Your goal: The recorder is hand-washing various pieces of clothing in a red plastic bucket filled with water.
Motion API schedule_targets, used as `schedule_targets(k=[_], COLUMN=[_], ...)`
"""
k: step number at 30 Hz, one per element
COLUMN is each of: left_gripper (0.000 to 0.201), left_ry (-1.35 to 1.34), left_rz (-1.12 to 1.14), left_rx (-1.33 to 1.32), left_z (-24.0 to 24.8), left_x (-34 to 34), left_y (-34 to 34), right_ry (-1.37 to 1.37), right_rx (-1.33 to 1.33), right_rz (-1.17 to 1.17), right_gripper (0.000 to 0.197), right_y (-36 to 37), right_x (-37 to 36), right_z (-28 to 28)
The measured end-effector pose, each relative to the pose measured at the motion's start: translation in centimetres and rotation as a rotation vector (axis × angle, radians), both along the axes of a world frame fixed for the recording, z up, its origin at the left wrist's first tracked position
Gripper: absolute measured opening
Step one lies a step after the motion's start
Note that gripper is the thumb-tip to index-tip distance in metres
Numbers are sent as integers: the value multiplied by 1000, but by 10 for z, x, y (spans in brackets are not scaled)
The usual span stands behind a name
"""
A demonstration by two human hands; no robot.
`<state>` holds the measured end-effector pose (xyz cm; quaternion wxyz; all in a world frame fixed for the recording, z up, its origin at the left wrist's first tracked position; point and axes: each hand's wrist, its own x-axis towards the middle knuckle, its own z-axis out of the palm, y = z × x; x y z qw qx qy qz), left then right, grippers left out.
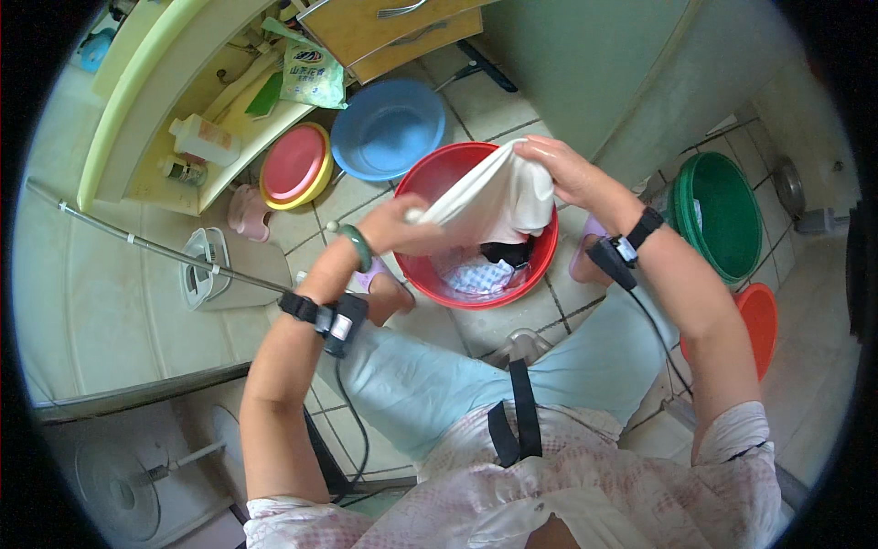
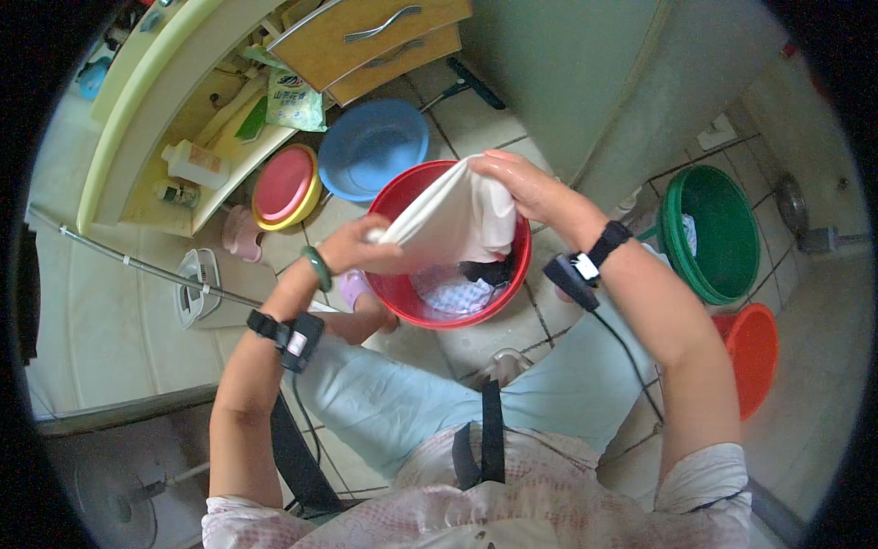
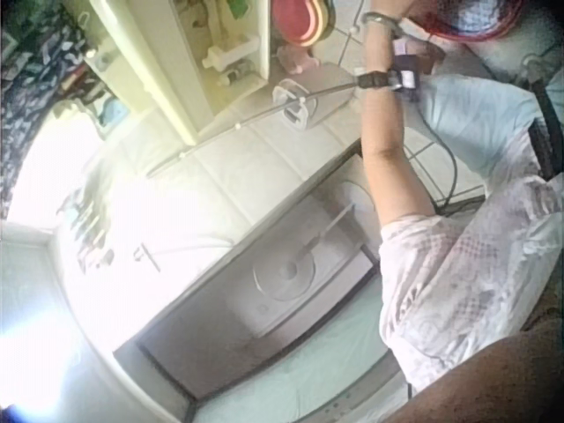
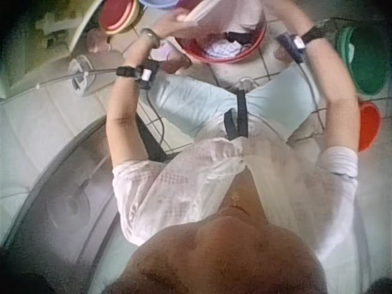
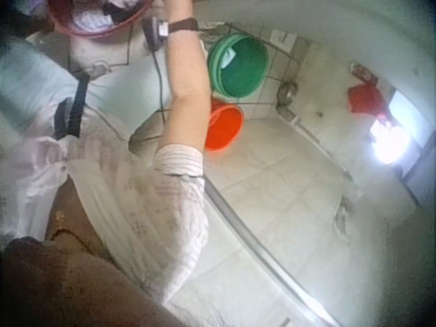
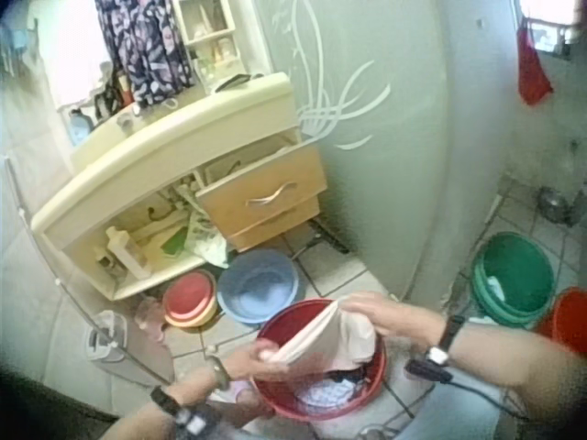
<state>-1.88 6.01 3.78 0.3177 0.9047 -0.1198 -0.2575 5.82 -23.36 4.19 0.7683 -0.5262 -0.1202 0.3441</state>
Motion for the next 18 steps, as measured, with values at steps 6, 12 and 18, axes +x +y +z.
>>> schedule_targets(k=[6, 12, 18], left_gripper=[36, 29, 35], left_ry=[399, 709, 815], left_rz=[644, 1103, 1109], left_rx=[-1308, -1757, -1826], left_z=[-41, -131, -151], left_x=[-8, -16, -16], left_y=[-61, -70, -107], right_ry=[-322, -641, -927], right_rx=[-426, -720, -1172], right_rz=[-325, 50, -50], right_gripper=[30, 24, 29], right_y=[34, 106, 110], right_x=[-5, -96, -61], right_z=[-82, -43, -85])
